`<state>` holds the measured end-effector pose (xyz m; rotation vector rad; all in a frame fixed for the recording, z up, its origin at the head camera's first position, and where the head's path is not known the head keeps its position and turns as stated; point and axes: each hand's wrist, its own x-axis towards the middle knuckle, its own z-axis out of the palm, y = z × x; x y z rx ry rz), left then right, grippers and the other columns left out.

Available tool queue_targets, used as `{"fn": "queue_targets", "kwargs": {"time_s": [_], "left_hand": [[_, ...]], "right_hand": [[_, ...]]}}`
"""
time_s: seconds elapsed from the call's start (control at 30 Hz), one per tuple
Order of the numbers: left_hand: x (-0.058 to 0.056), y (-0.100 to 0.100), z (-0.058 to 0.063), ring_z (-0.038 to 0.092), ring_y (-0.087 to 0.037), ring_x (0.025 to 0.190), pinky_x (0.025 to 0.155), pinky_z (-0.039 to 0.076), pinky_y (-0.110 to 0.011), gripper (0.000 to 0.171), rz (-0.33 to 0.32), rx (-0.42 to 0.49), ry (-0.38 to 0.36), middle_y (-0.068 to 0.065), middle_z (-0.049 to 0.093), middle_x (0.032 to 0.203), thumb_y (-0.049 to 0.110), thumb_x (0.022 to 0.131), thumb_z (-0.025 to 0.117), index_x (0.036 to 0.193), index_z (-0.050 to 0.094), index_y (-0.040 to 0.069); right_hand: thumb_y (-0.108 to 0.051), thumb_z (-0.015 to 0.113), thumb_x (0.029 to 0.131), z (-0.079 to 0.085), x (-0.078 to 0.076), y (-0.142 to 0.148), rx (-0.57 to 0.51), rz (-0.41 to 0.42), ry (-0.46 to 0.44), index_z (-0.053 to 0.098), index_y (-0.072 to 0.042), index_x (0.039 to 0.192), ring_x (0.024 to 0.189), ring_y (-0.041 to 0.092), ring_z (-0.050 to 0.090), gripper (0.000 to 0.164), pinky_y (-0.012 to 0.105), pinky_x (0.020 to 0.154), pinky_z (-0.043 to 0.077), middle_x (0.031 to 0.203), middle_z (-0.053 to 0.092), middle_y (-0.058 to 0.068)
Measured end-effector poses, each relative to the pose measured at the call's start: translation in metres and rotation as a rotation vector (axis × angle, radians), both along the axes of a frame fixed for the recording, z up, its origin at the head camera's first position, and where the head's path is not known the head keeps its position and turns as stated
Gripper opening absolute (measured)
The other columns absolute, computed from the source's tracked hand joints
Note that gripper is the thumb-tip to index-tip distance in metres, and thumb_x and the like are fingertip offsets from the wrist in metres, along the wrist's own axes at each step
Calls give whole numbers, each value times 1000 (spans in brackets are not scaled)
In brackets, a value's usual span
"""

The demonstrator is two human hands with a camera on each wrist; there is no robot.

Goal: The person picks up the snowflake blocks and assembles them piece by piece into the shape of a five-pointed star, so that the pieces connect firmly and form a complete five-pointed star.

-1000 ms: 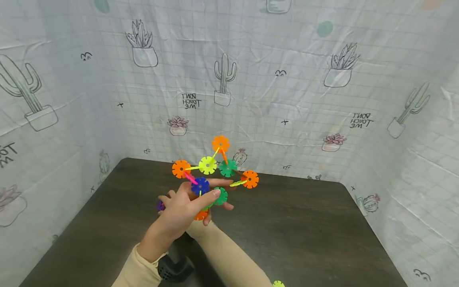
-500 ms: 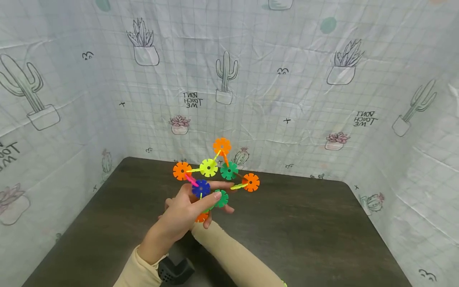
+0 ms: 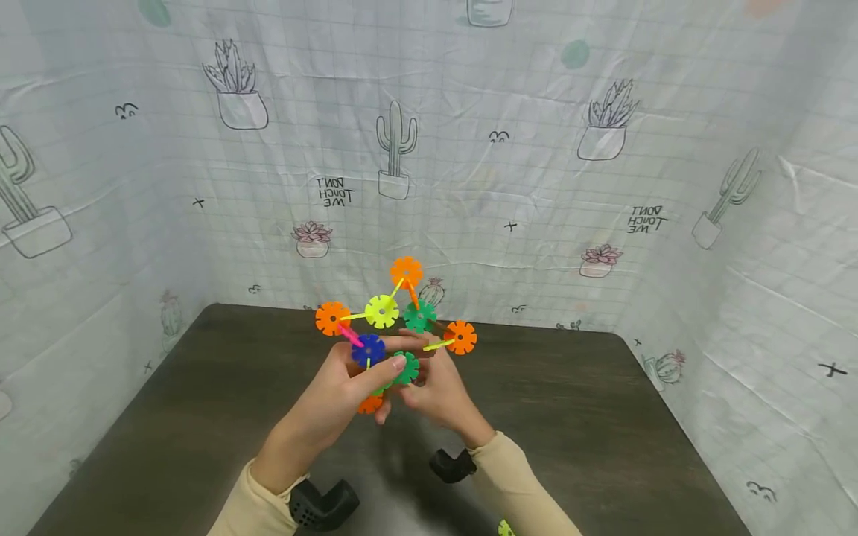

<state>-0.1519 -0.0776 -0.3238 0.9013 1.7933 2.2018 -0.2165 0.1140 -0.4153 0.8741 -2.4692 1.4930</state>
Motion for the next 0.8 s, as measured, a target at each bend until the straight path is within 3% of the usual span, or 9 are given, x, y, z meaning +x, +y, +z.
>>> {"fn": "queue_targets", "kwargs": {"time_s": [0.1,0.23,0.33,0.5,0.8], "left_hand": [[-1,3,1,61,-12,54,47,48,-27,36,2,-15,-2,-1,69,70,12,104,56,135,60,-5],[-2,7,1,60,-14,52,47,49,-27,36,14,-36,-15,0,64,64,14,104,57,134,61,-3],[-2,10,0,59,-14,52,47,49,-25,37,13,-37,-25,0,63,64,15,104,57,135,60,-3],[-3,15,-3,61,-12,53,48,50,-25,37,8,-29,-21,1,64,68,14,104,57,136,60,-2],[-4,25,-5,60,-14,51,47,52,-29,38,19,-7,-10,-1,64,70,14,104,57,140,59,2]], "right_hand": [[-5,75,91,9,13,24,-214,-54,-200,43,-10,146,84,12,71,64,29,75,61,124,63,18],[1,78,86,21,36,52,-433,-109,-309,50,0,132,93,12,72,54,28,83,61,118,63,12],[4,78,85,28,53,63,-507,-133,-290,56,6,122,96,11,72,43,27,82,61,113,68,5],[7,71,90,38,75,65,-573,-110,-212,62,7,120,100,13,73,32,30,83,61,113,72,5],[7,63,96,53,92,54,-595,-125,-73,60,14,125,89,15,75,30,35,86,61,106,74,2]]}}
